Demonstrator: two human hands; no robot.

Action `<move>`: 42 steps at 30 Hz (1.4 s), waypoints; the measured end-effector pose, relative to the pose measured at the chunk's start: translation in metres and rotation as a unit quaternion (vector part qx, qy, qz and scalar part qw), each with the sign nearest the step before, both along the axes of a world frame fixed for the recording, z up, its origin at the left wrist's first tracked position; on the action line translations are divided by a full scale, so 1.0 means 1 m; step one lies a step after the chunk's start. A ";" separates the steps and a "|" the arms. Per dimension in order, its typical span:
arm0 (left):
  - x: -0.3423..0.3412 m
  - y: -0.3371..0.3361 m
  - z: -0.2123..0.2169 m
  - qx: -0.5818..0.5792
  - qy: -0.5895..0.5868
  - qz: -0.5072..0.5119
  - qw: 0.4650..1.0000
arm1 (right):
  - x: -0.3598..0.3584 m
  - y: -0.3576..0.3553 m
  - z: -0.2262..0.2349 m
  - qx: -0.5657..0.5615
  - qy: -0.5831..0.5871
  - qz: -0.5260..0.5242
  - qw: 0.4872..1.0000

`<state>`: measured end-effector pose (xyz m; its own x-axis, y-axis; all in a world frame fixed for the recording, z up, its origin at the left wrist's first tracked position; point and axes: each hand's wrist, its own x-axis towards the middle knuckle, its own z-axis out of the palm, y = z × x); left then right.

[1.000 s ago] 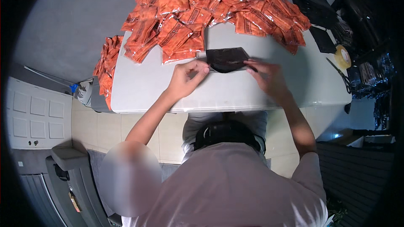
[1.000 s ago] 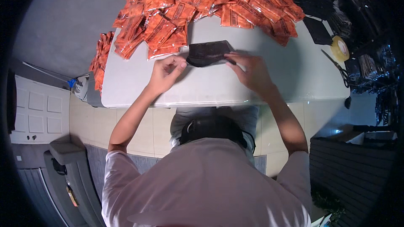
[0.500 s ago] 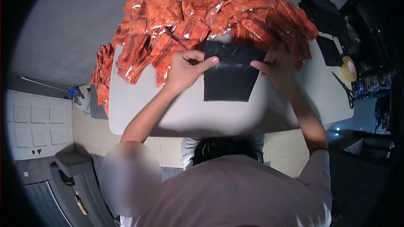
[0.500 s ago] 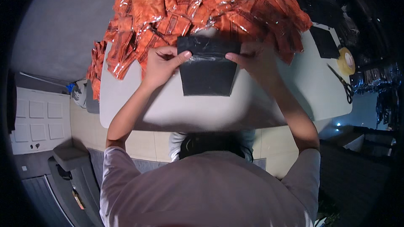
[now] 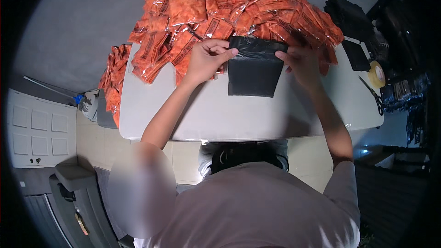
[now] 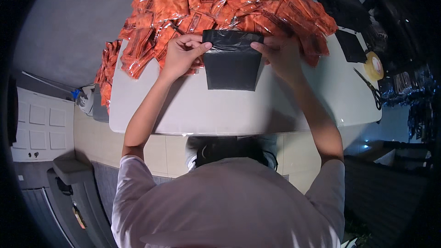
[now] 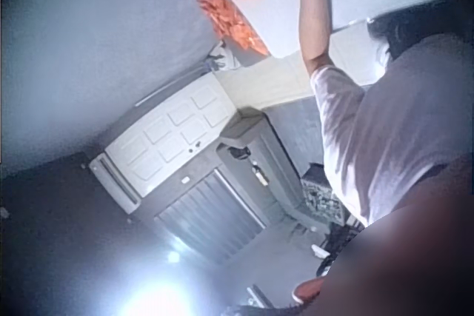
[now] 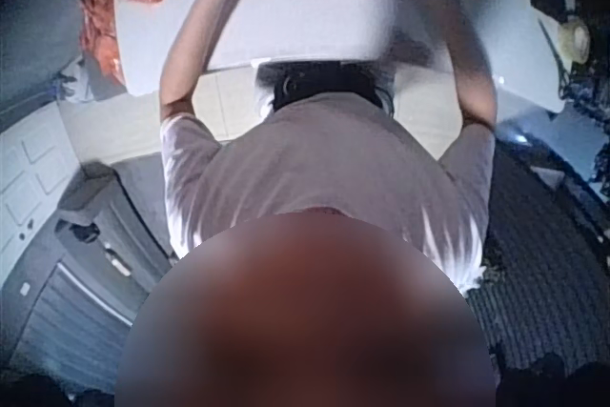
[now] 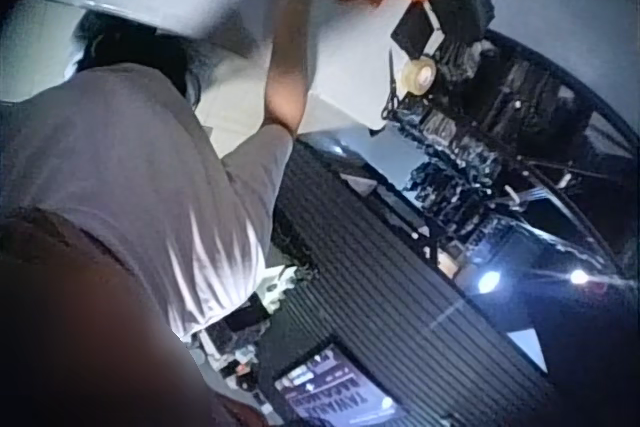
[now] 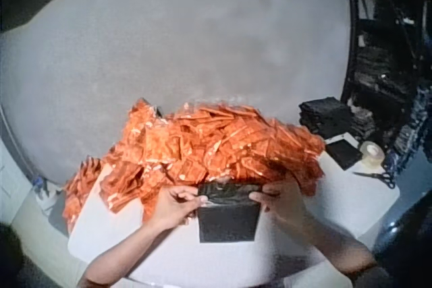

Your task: Packing orange packets into black envelopes on a folding table.

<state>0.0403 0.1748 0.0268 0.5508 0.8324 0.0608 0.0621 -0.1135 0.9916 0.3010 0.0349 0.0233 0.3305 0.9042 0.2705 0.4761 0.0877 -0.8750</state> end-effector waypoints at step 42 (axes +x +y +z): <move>-0.034 -0.024 -0.052 0.206 0.167 -0.180 0.947 | -0.022 -0.034 -0.021 -0.171 -0.176 0.131 0.961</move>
<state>0.0058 0.1508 -0.0248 0.8406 0.5299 0.1118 0.2481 -0.5604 0.7902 0.2793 0.0005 0.0022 0.0217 0.9998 -0.0038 0.7481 -0.0187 -0.6634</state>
